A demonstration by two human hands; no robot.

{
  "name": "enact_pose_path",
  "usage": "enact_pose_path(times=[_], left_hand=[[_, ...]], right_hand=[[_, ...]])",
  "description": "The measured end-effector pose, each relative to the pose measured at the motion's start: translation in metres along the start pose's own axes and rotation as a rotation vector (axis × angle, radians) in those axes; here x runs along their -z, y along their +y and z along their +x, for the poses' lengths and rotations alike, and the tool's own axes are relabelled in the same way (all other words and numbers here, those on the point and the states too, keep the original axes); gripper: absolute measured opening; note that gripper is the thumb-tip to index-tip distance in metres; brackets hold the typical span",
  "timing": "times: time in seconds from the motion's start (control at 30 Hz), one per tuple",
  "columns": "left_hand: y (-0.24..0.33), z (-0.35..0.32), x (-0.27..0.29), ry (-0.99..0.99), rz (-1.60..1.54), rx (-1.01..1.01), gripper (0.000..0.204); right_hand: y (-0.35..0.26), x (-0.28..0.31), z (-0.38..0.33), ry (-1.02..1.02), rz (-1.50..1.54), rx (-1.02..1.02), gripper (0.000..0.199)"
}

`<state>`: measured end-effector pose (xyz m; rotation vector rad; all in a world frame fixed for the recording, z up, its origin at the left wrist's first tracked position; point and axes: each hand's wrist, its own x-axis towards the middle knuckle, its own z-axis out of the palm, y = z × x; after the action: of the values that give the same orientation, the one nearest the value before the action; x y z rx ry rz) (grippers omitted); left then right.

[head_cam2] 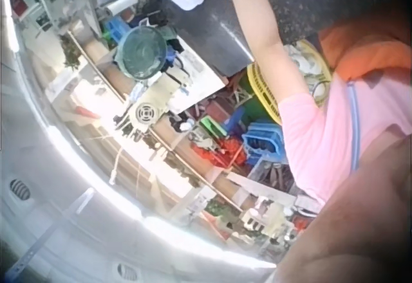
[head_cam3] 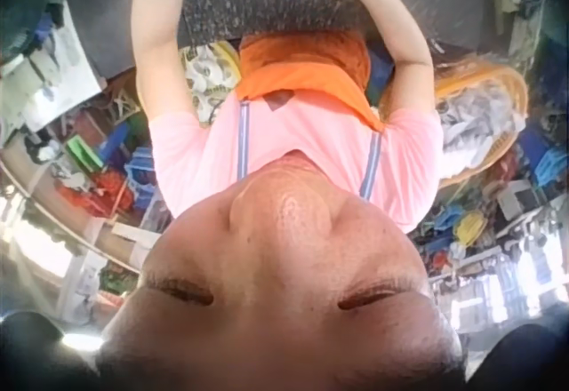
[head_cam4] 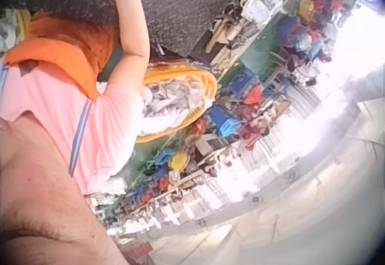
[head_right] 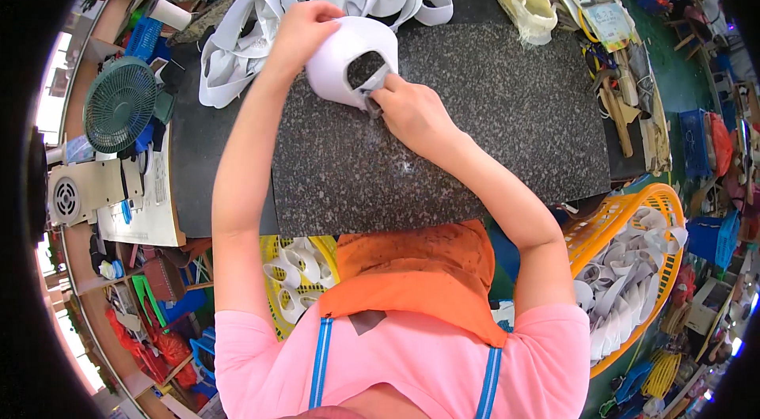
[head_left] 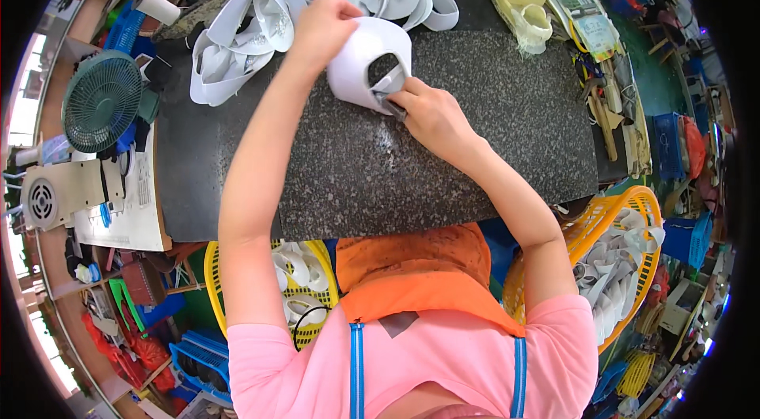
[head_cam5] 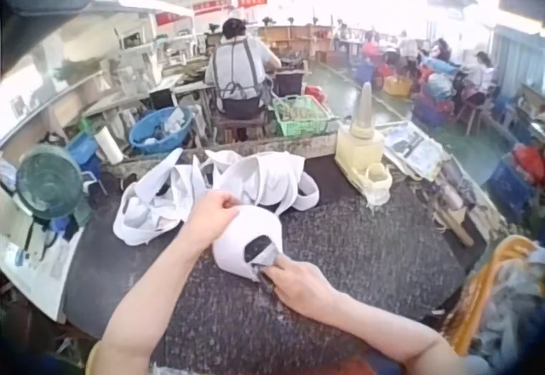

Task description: The person applies glue to the interior and edges of several white shoe components one at a time using a brush. After applying the adhesive, the person places each component back into a yellow basket on the floor.

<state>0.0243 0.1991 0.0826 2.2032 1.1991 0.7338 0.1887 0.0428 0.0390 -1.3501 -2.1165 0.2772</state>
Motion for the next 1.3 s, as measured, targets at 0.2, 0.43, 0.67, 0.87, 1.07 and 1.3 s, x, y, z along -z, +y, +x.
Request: enact_pose_path(times=[0.2,0.43,0.67,0.87,1.07,1.3], left_hand=[[0.024,0.002,-0.030,0.087,0.069,-0.114,0.022],[0.029,-0.020,-0.032,0.137,0.157,-0.197,0.018],[0.049,-0.043,0.008,0.212,0.123,-0.137,0.020],[0.090,-0.130,-0.014,-0.113,0.419,-0.545,0.030],[0.048,-0.200,-0.077,-0.048,0.351,-0.449,0.028],[0.042,-0.204,-0.084,0.025,0.363,-0.480,0.029]], right_hand=[[0.012,0.009,-0.022,0.060,-0.025,-0.053,0.024],[0.014,0.016,-0.020,0.082,-0.099,-0.009,0.027],[0.025,0.040,-0.041,0.688,0.054,0.045,0.042],[0.000,0.086,-0.055,0.804,0.811,-0.531,0.036],[-0.011,0.081,-0.057,0.399,0.853,-0.721,0.022],[-0.022,0.005,-0.001,-0.004,0.053,-0.349,0.024]])
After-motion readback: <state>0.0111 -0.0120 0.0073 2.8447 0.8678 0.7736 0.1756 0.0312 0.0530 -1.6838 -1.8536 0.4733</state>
